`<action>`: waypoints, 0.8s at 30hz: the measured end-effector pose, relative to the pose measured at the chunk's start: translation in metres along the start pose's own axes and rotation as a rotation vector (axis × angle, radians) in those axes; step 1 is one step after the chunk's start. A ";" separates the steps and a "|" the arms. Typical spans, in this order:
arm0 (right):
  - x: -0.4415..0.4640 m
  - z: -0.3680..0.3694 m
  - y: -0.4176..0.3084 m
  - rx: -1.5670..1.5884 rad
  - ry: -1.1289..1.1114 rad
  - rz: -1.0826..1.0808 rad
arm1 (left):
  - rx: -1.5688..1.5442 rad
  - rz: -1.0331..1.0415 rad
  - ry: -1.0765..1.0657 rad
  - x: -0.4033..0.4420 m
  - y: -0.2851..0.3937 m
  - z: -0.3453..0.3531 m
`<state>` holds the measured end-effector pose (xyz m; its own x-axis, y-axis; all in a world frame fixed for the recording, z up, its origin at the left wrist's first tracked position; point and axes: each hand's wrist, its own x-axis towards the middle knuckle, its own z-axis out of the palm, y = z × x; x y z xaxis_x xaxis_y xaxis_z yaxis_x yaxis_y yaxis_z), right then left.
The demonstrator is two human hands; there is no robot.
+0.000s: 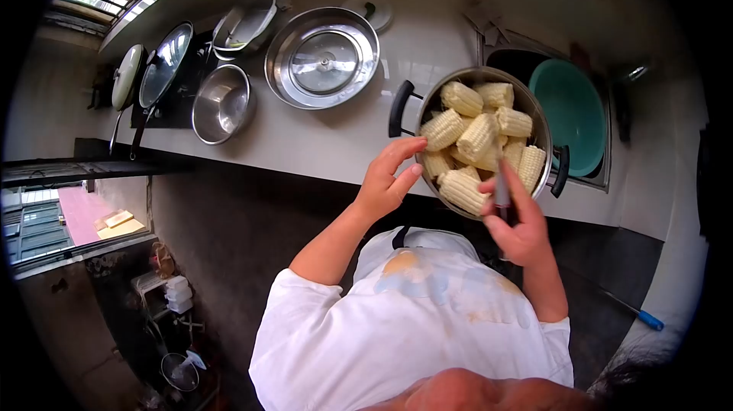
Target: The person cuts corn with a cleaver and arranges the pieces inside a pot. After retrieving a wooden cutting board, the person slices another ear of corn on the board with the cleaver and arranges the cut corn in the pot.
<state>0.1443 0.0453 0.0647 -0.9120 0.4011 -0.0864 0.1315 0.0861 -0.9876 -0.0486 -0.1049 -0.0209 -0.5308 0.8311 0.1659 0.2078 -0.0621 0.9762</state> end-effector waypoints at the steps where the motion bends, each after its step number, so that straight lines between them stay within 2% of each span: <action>1: 0.015 0.019 -0.004 -0.011 -0.041 0.039 | -0.086 -0.056 0.005 -0.001 0.000 -0.010; 4: 0.076 0.075 0.006 -0.227 -0.143 -0.226 | -0.217 -0.131 0.069 -0.015 -0.020 -0.048; 6: 0.113 0.114 0.009 -0.320 -0.191 -0.072 | -0.341 -0.237 0.151 -0.031 -0.038 -0.075; 7: 0.135 0.137 0.024 -0.335 -0.135 -0.132 | -0.319 -0.258 0.155 -0.037 -0.043 -0.090; 9: 0.177 0.174 0.047 -0.471 -0.134 0.000 | -0.385 -0.386 0.219 -0.047 -0.047 -0.112; 12: 0.228 0.211 0.082 -0.634 -0.068 0.009 | -0.317 -0.457 0.242 -0.062 -0.056 -0.137; 20: 0.287 0.227 0.106 -0.975 -0.028 0.027 | -0.260 -0.614 0.146 -0.071 -0.073 -0.167; 23: 0.297 0.233 0.111 -0.940 0.005 0.061 | -0.230 -0.631 0.079 -0.062 -0.088 -0.172; 24: 0.299 0.237 0.113 -0.910 0.027 0.067 | -0.270 -0.661 0.122 -0.054 -0.089 -0.169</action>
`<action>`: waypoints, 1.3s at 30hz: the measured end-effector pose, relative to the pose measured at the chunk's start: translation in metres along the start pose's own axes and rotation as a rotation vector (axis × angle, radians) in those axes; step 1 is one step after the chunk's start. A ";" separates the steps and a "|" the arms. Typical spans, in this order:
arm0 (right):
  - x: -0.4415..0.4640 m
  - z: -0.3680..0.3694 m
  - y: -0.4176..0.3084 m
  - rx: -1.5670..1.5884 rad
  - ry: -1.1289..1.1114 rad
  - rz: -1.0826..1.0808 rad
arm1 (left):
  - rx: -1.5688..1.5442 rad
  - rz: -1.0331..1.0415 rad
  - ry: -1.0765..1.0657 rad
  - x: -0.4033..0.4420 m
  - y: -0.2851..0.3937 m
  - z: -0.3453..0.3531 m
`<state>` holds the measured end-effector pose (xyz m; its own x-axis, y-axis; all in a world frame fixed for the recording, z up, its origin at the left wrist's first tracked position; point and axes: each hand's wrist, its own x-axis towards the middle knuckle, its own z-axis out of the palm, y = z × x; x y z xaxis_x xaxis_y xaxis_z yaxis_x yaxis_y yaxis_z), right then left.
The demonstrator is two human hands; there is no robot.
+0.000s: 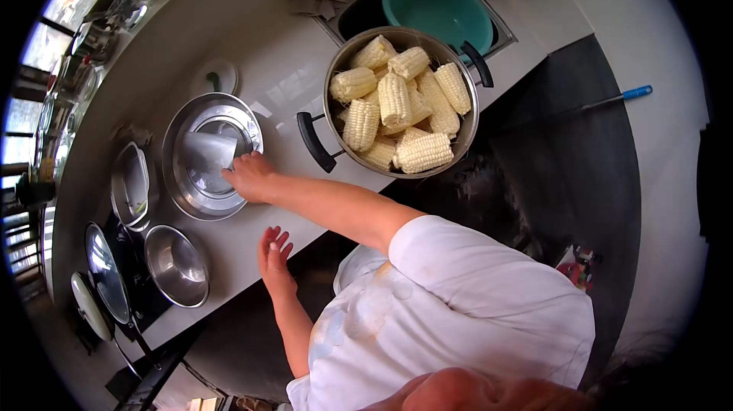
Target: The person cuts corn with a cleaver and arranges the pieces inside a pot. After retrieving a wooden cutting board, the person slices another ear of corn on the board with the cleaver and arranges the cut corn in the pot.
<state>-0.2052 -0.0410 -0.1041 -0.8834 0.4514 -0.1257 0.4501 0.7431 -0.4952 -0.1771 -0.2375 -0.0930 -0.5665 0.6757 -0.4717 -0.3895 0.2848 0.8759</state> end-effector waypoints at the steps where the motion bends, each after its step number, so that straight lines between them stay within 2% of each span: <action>1: 0.001 0.004 -0.002 0.008 0.002 0.011 | -0.048 -0.031 0.033 0.005 0.003 0.003; 3: 0.003 0.010 -0.004 -0.031 0.020 0.008 | -0.069 -0.054 0.006 0.024 -0.001 0.000; 5: 0.004 0.019 -0.005 -0.021 0.032 0.018 | -0.276 -0.131 0.049 0.041 0.001 0.005; 7: 0.000 0.021 -0.007 -0.024 0.001 0.025 | -0.319 -0.152 0.090 0.058 -0.004 0.004; 9: -0.007 0.024 -0.007 0.001 -0.003 0.029 | -0.556 -0.166 -0.005 0.074 -0.014 -0.003; 12: -0.022 0.025 -0.001 0.022 -0.018 0.019 | -0.586 -0.218 -0.035 0.084 -0.018 0.003; 16: -0.031 0.032 0.006 0.068 -0.003 0.016 | -0.583 -0.170 0.000 0.081 -0.016 0.022; 18: -0.035 0.037 0.007 0.064 0.021 -0.010 | -0.642 -0.151 -0.127 0.083 -0.018 0.018; 21: -0.044 0.036 0.011 0.062 0.002 -0.033 | -0.574 -0.177 -0.038 0.079 -0.010 0.032; 23: -0.055 0.034 0.010 -0.018 0.147 -0.082 | -0.612 -0.164 0.012 0.074 -0.002 0.045; 24: -0.063 0.030 0.009 -0.015 0.144 -0.087 | -0.653 -0.151 0.053 0.073 0.000 0.048; 25: -0.075 0.017 0.007 0.088 0.180 -0.169 | -0.656 -0.150 0.058 0.075 -0.005 0.045; 27: -0.102 -0.016 0.003 0.292 0.246 -0.325 | -1.636 -0.216 -0.343 0.087 -0.028 0.031; 29: -0.132 -0.060 0.006 0.492 0.308 -0.480 | -2.126 -0.235 -0.570 0.089 -0.029 0.029; 30: -0.149 -0.089 0.018 0.580 0.349 -0.545 | -1.349 -0.096 -0.299 0.085 -0.020 0.032; 32: -0.168 -0.139 0.062 0.558 0.414 -0.615 | -0.583 -0.117 0.040 0.085 -0.018 0.026; 33: -0.176 -0.159 0.092 0.450 0.398 -0.561 | -0.596 -0.259 0.125 0.087 -0.021 0.020; 35: -0.188 -0.186 0.147 0.118 0.310 -0.421 | -0.598 -0.251 0.140 0.083 -0.017 0.024; 36: -0.196 -0.197 0.165 -0.071 0.154 -0.324 | -0.601 -0.247 0.150 0.082 -0.016 0.023; 38: -0.201 -0.203 0.189 -0.209 -0.111 -0.158 | -0.613 -0.261 0.162 0.082 -0.014 0.022; 39: -0.199 -0.203 0.195 -0.205 -0.113 -0.167 | -0.614 -0.258 0.172 0.083 -0.014 0.020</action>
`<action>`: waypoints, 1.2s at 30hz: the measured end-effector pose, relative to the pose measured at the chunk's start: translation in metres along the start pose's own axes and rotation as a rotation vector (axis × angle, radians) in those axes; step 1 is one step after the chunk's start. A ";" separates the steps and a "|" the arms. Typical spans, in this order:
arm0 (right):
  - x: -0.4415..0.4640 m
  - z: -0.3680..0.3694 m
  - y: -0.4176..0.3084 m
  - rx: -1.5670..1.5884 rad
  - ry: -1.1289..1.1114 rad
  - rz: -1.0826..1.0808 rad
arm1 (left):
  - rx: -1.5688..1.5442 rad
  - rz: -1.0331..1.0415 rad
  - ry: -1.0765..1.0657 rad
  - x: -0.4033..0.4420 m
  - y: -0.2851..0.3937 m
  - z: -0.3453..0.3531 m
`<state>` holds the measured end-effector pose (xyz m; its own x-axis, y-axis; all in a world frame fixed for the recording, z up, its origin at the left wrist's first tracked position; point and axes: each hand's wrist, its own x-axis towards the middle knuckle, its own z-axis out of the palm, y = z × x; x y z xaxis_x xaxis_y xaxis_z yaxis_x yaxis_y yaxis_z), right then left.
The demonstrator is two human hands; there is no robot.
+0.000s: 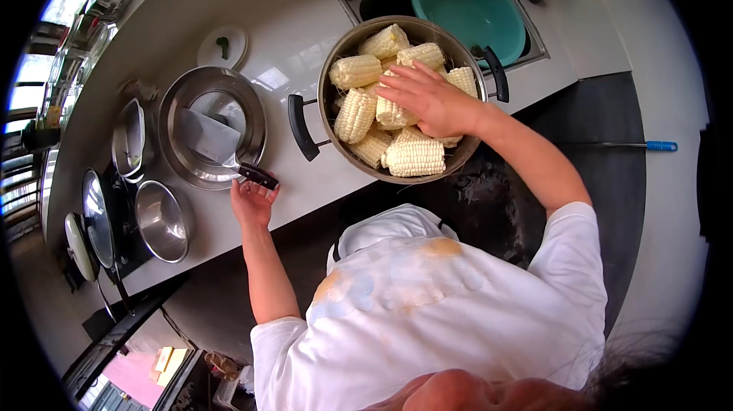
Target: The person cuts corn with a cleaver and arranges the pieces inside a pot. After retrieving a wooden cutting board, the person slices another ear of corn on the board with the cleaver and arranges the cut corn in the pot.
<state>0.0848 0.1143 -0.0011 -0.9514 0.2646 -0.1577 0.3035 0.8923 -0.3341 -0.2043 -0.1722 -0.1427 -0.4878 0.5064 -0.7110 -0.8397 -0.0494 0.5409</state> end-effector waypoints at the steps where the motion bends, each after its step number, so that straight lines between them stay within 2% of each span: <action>1: 0.001 0.000 0.005 -0.028 -0.048 -0.036 | 0.008 0.003 0.009 0.002 0.000 -0.003; 2: 0.004 0.001 0.011 -0.059 -0.095 -0.076 | 0.014 0.008 0.019 0.004 0.000 -0.004; 3: 0.009 0.007 0.016 -0.109 -0.015 -0.117 | 0.009 0.018 0.029 0.004 0.001 -0.003; 7: 0.022 0.002 0.023 -0.102 0.006 -0.193 | 0.074 -0.016 0.057 0.003 0.002 0.000; 10: 0.021 -0.016 0.023 0.001 -0.091 -0.169 | 0.102 -0.044 0.081 0.010 -0.003 -0.003; 12: 0.013 -0.018 0.035 0.159 0.258 -0.176 | 0.115 -0.055 0.114 0.016 0.000 -0.014; 14: 0.003 -0.038 0.029 0.259 0.297 -0.053 | 0.099 -0.067 0.124 0.021 0.000 -0.019; 16: -0.007 -0.041 0.023 0.586 0.391 0.094 | 0.170 -0.046 0.104 0.017 0.001 -0.012; 20: -0.027 -0.028 0.025 1.031 0.487 0.076 | 0.239 -0.007 0.199 0.011 0.007 -0.010; 23: -0.041 -0.028 0.024 1.139 0.469 0.077 | 0.320 0.005 0.236 0.013 0.008 -0.021; 26: -0.063 -0.014 0.038 1.227 0.643 0.114 | 0.425 0.075 0.333 -0.004 0.013 -0.018; 28: -0.074 -0.009 0.041 1.356 0.699 0.166 | 0.731 0.293 0.453 -0.012 0.018 -0.019; 29: -0.075 -0.014 0.033 1.408 0.708 0.175 | 1.124 0.652 0.564 0.001 0.011 -0.037; 30: -0.077 -0.012 0.032 1.494 0.710 0.190 | 1.247 0.900 0.535 -0.026 0.010 -0.008; 32: -0.080 -0.010 0.022 1.481 0.684 0.256 | 0.941 0.863 0.091 -0.057 0.002 0.033; 34: -0.066 -0.009 -0.009 1.418 0.554 0.140 | 0.868 0.754 -0.371 -0.110 -0.012 0.113; 36: -0.046 -0.017 -0.039 0.968 0.441 0.096 | 0.563 0.606 -0.778 -0.128 -0.036 0.157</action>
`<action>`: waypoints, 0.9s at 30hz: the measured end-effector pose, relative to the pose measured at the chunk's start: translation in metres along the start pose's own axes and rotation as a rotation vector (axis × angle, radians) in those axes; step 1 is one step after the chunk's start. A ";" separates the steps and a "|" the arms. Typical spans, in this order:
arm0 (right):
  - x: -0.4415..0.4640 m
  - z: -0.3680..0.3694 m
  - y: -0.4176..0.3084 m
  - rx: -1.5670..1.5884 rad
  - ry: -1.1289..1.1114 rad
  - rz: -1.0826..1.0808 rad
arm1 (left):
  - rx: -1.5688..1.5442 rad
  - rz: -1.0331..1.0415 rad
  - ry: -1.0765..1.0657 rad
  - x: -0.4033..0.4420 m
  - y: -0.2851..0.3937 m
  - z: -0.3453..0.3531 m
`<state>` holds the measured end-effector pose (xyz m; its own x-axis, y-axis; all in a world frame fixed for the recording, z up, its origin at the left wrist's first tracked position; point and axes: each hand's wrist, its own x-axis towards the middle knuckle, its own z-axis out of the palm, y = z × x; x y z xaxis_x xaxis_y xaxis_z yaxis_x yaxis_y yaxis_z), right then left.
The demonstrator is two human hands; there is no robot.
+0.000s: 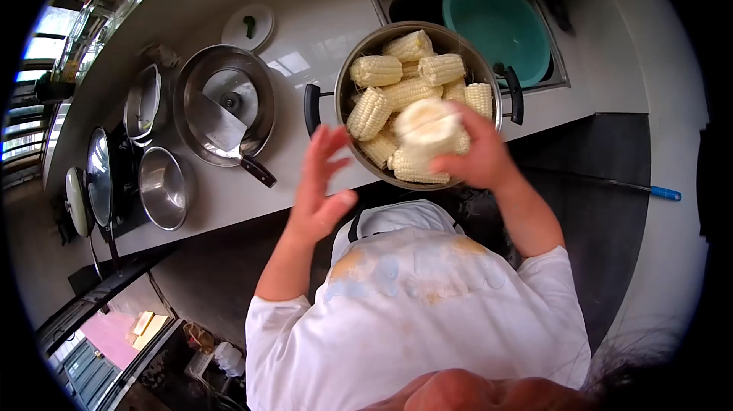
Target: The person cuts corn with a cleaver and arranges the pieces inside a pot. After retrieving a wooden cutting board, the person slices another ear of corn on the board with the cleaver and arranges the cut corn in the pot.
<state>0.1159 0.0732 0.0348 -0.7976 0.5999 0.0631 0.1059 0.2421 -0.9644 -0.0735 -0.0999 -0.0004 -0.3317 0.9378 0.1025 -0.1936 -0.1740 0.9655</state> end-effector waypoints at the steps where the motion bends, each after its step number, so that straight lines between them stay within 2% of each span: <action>1: 0.007 0.013 -0.004 -0.150 -0.083 -0.103 | -0.102 -0.038 -0.003 0.005 -0.006 0.020; 3: 0.015 0.039 0.002 -0.194 -0.190 -0.216 | -0.270 -0.168 -0.030 0.006 -0.025 0.026; 5: 0.018 0.030 0.009 -0.195 -0.196 -0.117 | -0.368 -0.313 -0.017 0.011 -0.039 0.018; 6: 0.020 0.017 0.019 -0.187 -0.179 -0.084 | -0.368 -0.316 -0.017 0.009 -0.041 0.014; 7: 0.020 0.004 0.031 -0.190 -0.183 -0.081 | -0.495 -0.313 0.049 0.006 -0.045 0.006; 9: 0.022 -0.016 0.057 -0.602 -0.217 -0.177 | -0.643 -0.270 0.192 0.001 -0.048 -0.007; 10: 0.022 -0.015 0.063 -0.599 -0.219 -0.168 | -0.566 -0.244 0.218 0.001 -0.044 -0.014; 12: 0.025 -0.014 0.072 -1.085 -0.343 -0.345 | -0.587 -0.135 0.313 0.002 -0.043 -0.019; 13: 0.027 -0.011 0.081 -1.124 -0.353 -0.315 | -0.606 -0.148 0.349 0.003 -0.043 -0.022; 17: 0.035 -0.019 0.086 -1.079 -0.441 -0.259 | -0.625 -0.184 0.376 0.001 -0.048 -0.024; 19: 0.037 -0.027 0.083 -0.834 -0.378 -0.207 | -0.607 -0.212 0.359 -0.002 -0.052 -0.024; 22: 0.034 -0.024 0.094 -0.685 -0.348 -0.219 | -0.577 -0.204 0.372 -0.002 -0.052 -0.020; 23: 0.030 -0.022 0.092 -0.687 -0.342 -0.216 | -0.578 -0.206 0.366 -0.002 -0.051 -0.020; 25: 0.029 -0.011 0.076 -1.019 -0.326 -0.295 | -0.556 -0.212 0.365 -0.001 -0.050 -0.021; 27: 0.026 -0.007 0.077 -1.012 -0.311 -0.258 | -0.548 -0.218 0.359 -0.001 -0.050 -0.022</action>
<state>0.1077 0.1129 -0.0355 -0.9662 0.2561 0.0284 0.2399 0.9342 -0.2640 -0.0840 -0.0987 -0.0537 -0.4988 0.8276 -0.2575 -0.6984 -0.2078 0.6849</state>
